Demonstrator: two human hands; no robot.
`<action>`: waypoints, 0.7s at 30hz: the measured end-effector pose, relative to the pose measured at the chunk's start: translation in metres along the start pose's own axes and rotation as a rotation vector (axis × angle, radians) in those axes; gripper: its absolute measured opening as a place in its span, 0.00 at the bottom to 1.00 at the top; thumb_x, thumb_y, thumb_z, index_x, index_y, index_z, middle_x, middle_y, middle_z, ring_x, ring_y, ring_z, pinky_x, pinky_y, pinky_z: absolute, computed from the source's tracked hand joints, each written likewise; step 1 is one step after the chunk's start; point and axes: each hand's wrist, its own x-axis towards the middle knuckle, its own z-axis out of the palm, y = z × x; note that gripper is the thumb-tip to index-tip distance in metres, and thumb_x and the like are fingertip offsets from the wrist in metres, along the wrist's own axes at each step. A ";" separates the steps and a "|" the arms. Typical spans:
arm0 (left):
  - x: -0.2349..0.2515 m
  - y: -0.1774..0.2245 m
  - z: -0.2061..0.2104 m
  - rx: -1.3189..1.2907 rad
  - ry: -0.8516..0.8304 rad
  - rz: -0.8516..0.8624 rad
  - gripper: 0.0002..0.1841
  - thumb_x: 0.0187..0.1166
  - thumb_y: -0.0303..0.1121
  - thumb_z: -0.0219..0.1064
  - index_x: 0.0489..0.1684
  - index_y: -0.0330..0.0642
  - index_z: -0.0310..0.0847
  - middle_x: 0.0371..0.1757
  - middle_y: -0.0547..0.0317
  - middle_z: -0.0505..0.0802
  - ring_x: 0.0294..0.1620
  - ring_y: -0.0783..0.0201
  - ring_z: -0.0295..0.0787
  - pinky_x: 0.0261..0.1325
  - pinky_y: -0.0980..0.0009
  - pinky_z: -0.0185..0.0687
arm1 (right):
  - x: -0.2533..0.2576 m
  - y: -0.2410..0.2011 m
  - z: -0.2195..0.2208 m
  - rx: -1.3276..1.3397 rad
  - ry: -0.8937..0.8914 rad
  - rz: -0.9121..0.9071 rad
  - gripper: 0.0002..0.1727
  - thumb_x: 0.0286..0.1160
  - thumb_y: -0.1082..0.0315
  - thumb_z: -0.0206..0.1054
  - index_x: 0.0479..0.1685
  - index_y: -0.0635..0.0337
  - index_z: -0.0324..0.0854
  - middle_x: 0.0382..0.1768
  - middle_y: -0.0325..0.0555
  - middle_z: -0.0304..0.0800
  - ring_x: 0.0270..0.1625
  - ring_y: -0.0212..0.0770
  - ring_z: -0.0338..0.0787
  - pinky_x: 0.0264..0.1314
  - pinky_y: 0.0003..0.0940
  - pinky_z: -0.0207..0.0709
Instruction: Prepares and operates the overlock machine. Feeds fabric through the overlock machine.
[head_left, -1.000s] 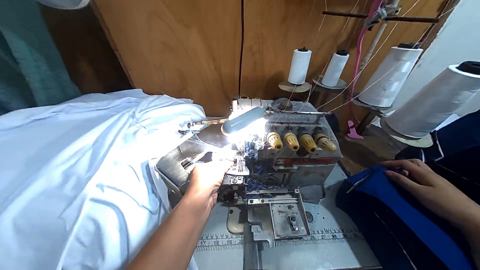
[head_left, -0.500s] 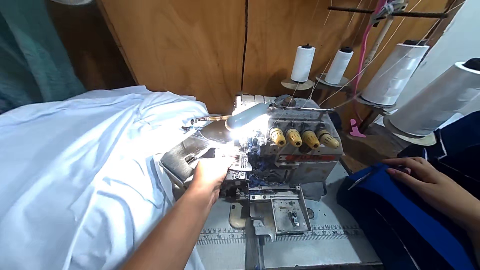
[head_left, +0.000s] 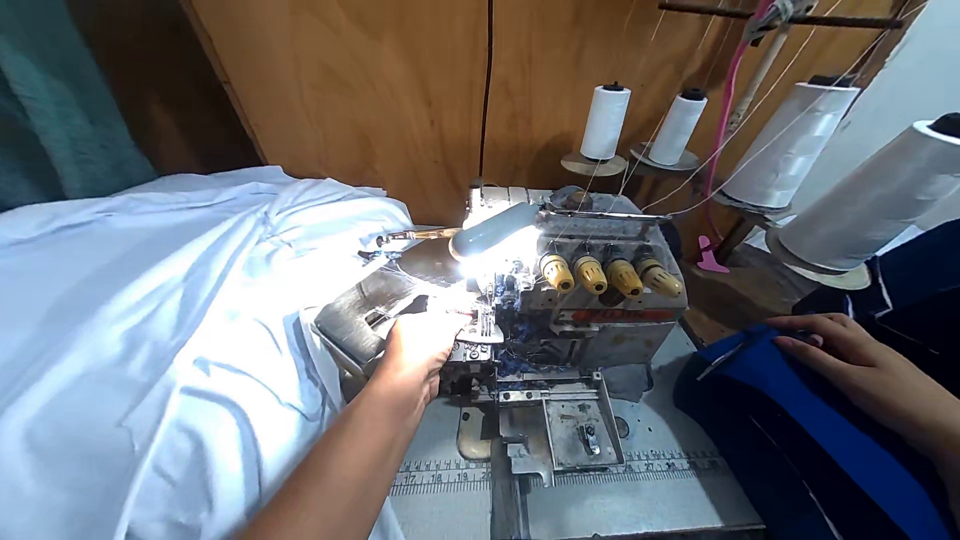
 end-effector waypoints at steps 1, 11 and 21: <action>0.005 -0.004 -0.001 -0.001 -0.006 0.007 0.07 0.77 0.28 0.73 0.40 0.32 0.84 0.35 0.50 0.87 0.34 0.60 0.82 0.39 0.62 0.79 | 0.000 0.001 0.000 0.009 0.004 -0.004 0.15 0.86 0.67 0.61 0.64 0.61 0.84 0.64 0.56 0.78 0.56 0.51 0.82 0.56 0.55 0.74; 0.010 -0.003 0.000 0.020 -0.026 -0.017 0.07 0.77 0.26 0.73 0.43 0.32 0.84 0.36 0.49 0.88 0.35 0.60 0.84 0.40 0.63 0.80 | 0.004 0.011 0.002 -0.006 0.048 -0.077 0.21 0.78 0.53 0.62 0.60 0.56 0.87 0.58 0.50 0.81 0.51 0.43 0.83 0.50 0.46 0.77; 0.009 0.002 -0.007 0.108 -0.077 -0.033 0.06 0.78 0.28 0.73 0.39 0.34 0.84 0.36 0.51 0.87 0.37 0.62 0.84 0.42 0.65 0.79 | 0.004 0.006 -0.001 0.020 0.007 -0.035 0.21 0.76 0.60 0.62 0.62 0.63 0.86 0.60 0.57 0.79 0.56 0.44 0.81 0.55 0.42 0.75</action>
